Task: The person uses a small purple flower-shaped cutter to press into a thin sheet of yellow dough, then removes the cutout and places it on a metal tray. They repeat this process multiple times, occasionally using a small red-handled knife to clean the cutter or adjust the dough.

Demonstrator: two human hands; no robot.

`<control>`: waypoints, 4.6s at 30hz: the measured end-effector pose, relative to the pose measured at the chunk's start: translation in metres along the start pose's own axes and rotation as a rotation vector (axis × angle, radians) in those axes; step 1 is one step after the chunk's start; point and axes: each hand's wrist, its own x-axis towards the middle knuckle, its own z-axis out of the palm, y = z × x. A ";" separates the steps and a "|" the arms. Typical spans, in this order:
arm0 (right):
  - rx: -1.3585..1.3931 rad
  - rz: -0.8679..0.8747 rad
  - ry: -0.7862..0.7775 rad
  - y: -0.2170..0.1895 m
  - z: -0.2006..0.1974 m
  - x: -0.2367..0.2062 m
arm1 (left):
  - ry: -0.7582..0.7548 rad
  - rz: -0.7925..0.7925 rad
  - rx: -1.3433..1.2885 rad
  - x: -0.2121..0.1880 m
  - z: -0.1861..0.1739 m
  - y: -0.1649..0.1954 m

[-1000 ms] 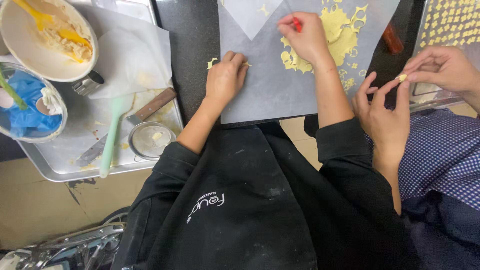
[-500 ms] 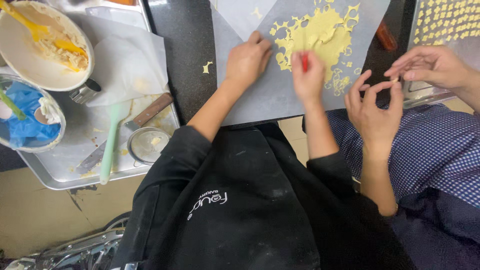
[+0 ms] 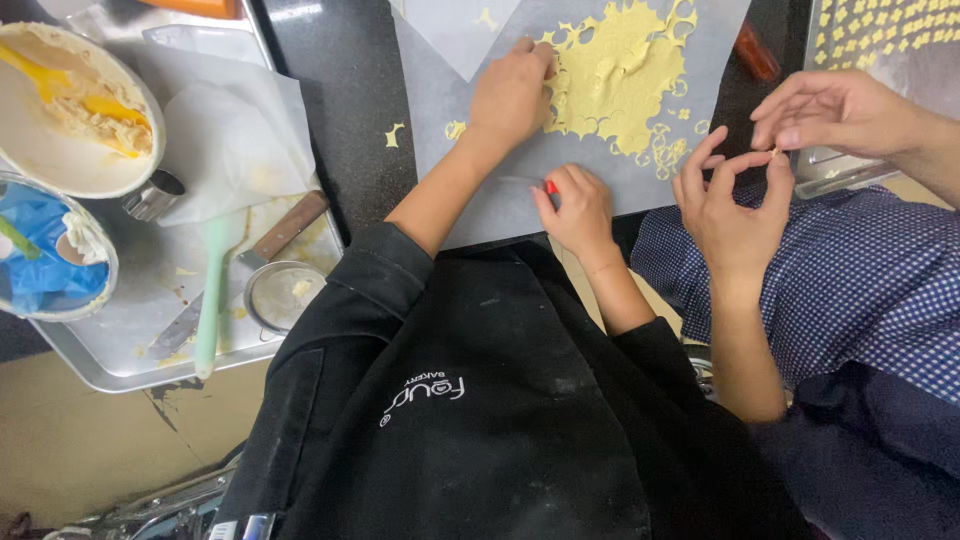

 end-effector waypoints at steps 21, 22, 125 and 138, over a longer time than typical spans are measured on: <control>-0.002 0.039 0.116 -0.001 0.005 0.032 | 0.047 -0.109 -0.421 -0.019 -0.019 -0.036; -0.016 0.074 0.138 0.001 0.003 0.038 | 0.054 -0.129 -0.372 -0.022 -0.018 -0.037; 0.586 -0.632 0.926 -0.083 -0.097 0.087 | 0.272 -0.410 -1.860 -0.119 -0.052 -0.035; 1.268 0.388 -0.173 -0.107 0.006 0.099 | 0.370 -0.401 -1.558 -0.135 -0.117 -0.037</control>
